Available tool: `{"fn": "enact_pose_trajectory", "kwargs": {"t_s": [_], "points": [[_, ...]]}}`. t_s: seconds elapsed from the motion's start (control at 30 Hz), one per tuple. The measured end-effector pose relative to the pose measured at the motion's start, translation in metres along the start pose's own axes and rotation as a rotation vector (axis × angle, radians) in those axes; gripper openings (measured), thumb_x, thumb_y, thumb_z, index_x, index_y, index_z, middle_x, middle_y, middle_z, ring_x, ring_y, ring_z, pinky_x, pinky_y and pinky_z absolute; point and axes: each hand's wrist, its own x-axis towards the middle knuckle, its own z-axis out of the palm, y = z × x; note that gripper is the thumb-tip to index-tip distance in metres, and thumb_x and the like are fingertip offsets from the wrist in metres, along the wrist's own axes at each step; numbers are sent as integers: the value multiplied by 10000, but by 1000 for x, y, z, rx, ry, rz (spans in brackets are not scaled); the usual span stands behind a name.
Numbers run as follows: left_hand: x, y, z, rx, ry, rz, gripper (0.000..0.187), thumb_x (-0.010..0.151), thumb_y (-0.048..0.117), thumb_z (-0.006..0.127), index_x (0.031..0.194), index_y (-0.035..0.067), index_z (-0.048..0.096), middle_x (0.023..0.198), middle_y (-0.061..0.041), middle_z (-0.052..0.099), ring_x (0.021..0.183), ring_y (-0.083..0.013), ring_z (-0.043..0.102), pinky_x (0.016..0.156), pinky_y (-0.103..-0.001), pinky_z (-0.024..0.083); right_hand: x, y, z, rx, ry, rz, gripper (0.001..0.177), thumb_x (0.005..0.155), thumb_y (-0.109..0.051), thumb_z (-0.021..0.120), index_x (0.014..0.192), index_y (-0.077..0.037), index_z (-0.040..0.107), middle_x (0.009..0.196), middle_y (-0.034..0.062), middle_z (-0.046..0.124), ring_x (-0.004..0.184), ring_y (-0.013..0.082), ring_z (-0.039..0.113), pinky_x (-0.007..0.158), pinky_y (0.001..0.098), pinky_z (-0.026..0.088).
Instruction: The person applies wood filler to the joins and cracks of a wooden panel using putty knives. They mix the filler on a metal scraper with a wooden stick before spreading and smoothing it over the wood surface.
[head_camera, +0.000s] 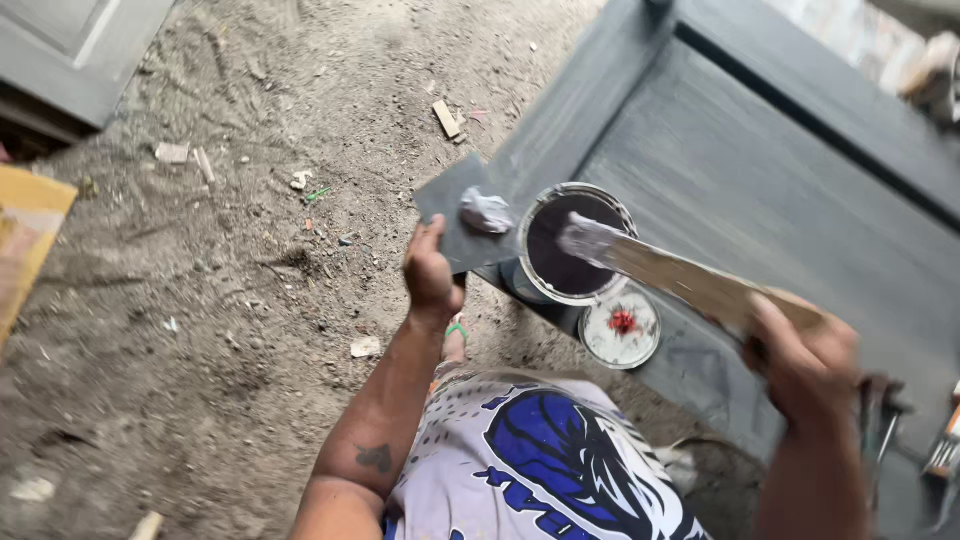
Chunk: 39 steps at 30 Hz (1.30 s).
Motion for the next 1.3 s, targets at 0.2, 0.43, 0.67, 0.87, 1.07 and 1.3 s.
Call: {"fn": "enact_pose_trajectory", "kwargs": {"t_s": [0.2,0.43,0.67,0.87,1.07,1.3], "points": [[-34,27,-7,-6,-80,14,374,1046,162,422,1371,10,526,1337,-146,620,1251,-328,624,1087,-503,525,-4,145,22,631,-301,615,500,1013,-424,587,1163,43,683,803,66,636,657,130,591,601,303,486],[-84,33,-8,12,61,-55,440,1029,187,358,1428,47,480,1391,-139,578,1282,-306,594,1105,-491,496,-45,256,38,895,-130,947,425,921,-318,628,1190,3,701,949,107,727,763,172,691,698,338,582],[-105,27,2,-17,49,-91,427,1055,209,379,1430,40,492,1374,-130,586,1268,-289,595,1104,-470,484,-19,214,85,195,-116,544,302,841,-11,748,1139,-35,786,1041,159,782,811,212,704,719,358,594],[-110,29,-3,-19,71,-122,398,1053,212,400,1400,46,506,1334,-129,602,1236,-290,605,1086,-474,489,-21,179,107,-513,-132,-154,277,873,-114,686,1117,-153,811,1124,70,777,954,277,716,881,385,573],[-113,31,-12,-52,79,-145,363,1075,216,417,1378,39,508,1316,-128,601,1219,-290,604,1080,-481,492,-20,187,119,-612,-184,-108,223,954,-131,658,1131,-147,794,1133,65,778,931,253,714,895,390,581],[-112,30,-11,-41,33,-163,388,1060,229,423,1393,46,503,1337,-132,592,1230,-286,610,1086,-465,501,-20,176,128,-555,-176,-139,304,901,-120,650,1167,-161,792,1129,79,764,1016,268,710,941,416,571]]}}
